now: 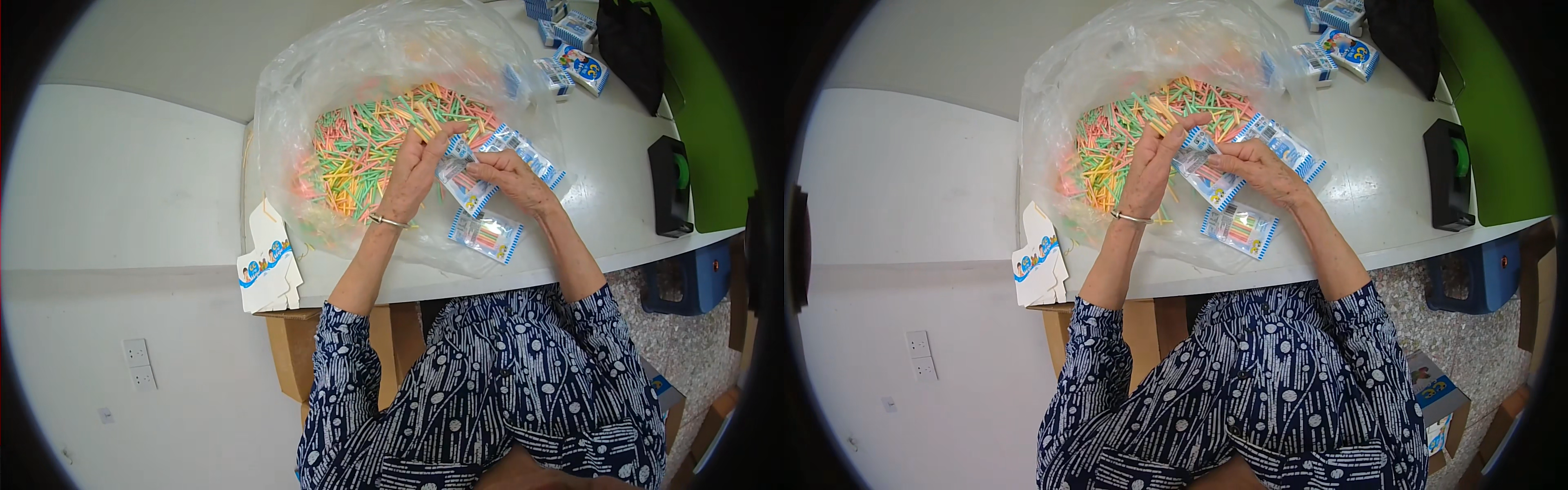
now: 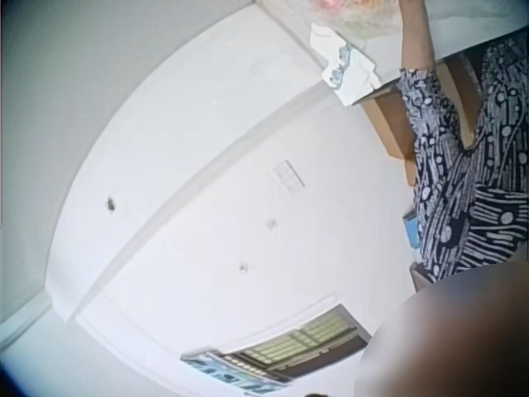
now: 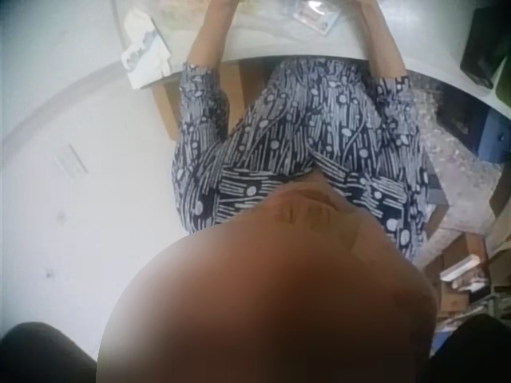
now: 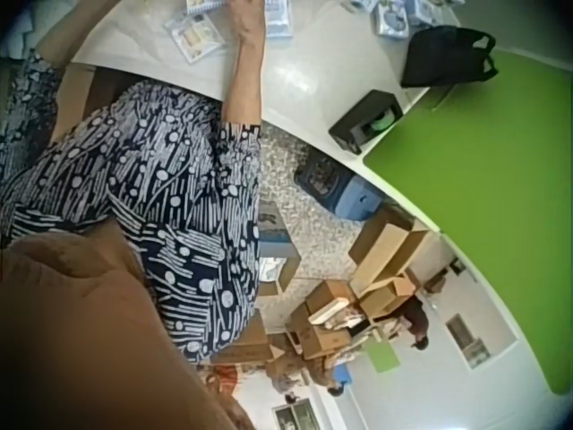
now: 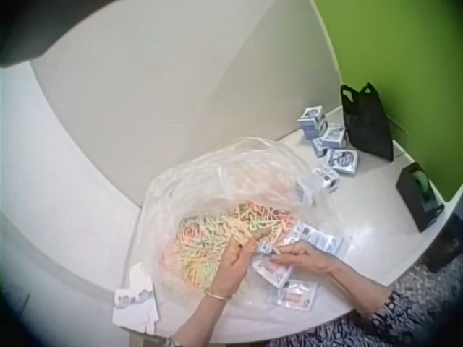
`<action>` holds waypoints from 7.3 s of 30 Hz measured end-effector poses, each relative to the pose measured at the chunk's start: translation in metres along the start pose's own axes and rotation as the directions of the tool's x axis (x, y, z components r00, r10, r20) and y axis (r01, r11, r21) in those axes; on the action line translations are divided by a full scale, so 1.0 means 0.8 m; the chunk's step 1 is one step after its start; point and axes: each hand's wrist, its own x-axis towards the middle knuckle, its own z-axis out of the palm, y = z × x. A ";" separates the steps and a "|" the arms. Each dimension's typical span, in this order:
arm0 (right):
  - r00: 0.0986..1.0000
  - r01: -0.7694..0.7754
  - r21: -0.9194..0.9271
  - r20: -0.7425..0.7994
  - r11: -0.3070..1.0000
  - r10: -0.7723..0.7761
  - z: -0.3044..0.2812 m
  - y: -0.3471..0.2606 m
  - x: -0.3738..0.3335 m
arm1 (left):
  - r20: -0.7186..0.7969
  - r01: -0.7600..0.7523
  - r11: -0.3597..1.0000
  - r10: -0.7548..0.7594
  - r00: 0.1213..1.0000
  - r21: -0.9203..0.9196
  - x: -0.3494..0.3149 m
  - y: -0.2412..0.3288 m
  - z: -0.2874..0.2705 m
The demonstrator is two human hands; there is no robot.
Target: Packing colorful plastic straws into small transparent plastic bags.
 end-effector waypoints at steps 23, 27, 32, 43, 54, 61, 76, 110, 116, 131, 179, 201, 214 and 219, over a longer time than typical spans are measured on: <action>0.995 0.091 0.138 -0.061 0.986 -0.083 -0.003 -0.004 0.011 | 0.225 -0.298 0.555 0.196 0.954 0.777 0.011 0.009 -0.030; 0.995 0.072 0.208 -0.078 0.976 -0.057 0.002 -0.007 0.012 | 0.159 -0.246 0.733 0.188 0.969 0.634 0.011 -0.001 -0.026; 0.981 0.152 0.242 -0.155 0.958 -0.116 0.010 -0.015 0.015 | 0.117 -0.200 0.754 0.163 0.980 0.626 0.017 0.002 -0.021; 0.996 -0.021 -0.025 -0.086 0.999 0.018 -0.005 -0.003 0.014 | 0.169 0.060 0.874 -0.160 0.973 0.483 0.018 0.015 -0.022; 0.998 -0.050 -0.115 -0.037 0.992 0.046 -0.006 0.006 0.014 | 0.113 -0.048 0.987 0.031 0.993 0.153 0.025 -0.001 -0.018; 0.999 -0.045 -0.008 -0.026 0.999 0.045 -0.008 0.006 0.009 | 0.253 -0.301 0.745 0.181 0.950 0.596 0.013 0.008 -0.012; 0.997 -0.068 -0.022 -0.039 0.997 0.067 0.003 0.005 0.009 | 0.214 -0.101 0.942 0.032 0.976 0.320 0.027 -0.003 -0.022; 0.993 0.009 -0.225 0.118 0.974 0.018 0.000 -0.032 -0.023 | 0.196 -0.160 0.910 0.089 0.977 0.383 -0.024 -0.010 -0.022; 0.748 -0.216 -0.928 -0.356 0.302 -0.560 -0.048 -0.021 -0.041 | 0.088 -0.194 0.673 0.189 0.978 0.714 -0.080 -0.058 0.023; 0.718 -0.011 -0.933 -0.257 0.359 -0.646 -0.045 0.002 -0.037 | -0.017 -0.259 0.743 0.341 0.940 0.617 0.006 -0.046 0.018; 0.911 0.011 -0.335 -0.385 0.942 -0.148 -0.001 -0.019 -0.015 | 0.226 -0.191 -0.194 0.180 0.957 0.962 0.046 -0.124 -0.133; 0.828 0.428 0.750 -0.549 0.505 0.115 0.088 0.028 0.146 | -0.153 0.020 0.639 -0.214 0.965 -0.769 0.050 -0.073 -0.050; 0.770 0.440 0.722 -0.609 0.533 0.190 0.096 0.018 0.143 | -0.491 -0.183 0.725 -0.238 0.838 -0.664 0.040 -0.073 -0.005; 0.810 0.422 0.632 -0.585 0.650 0.044 0.091 0.012 0.133 | -0.561 -0.182 0.829 -0.180 0.808 -0.528 0.048 -0.091 -0.033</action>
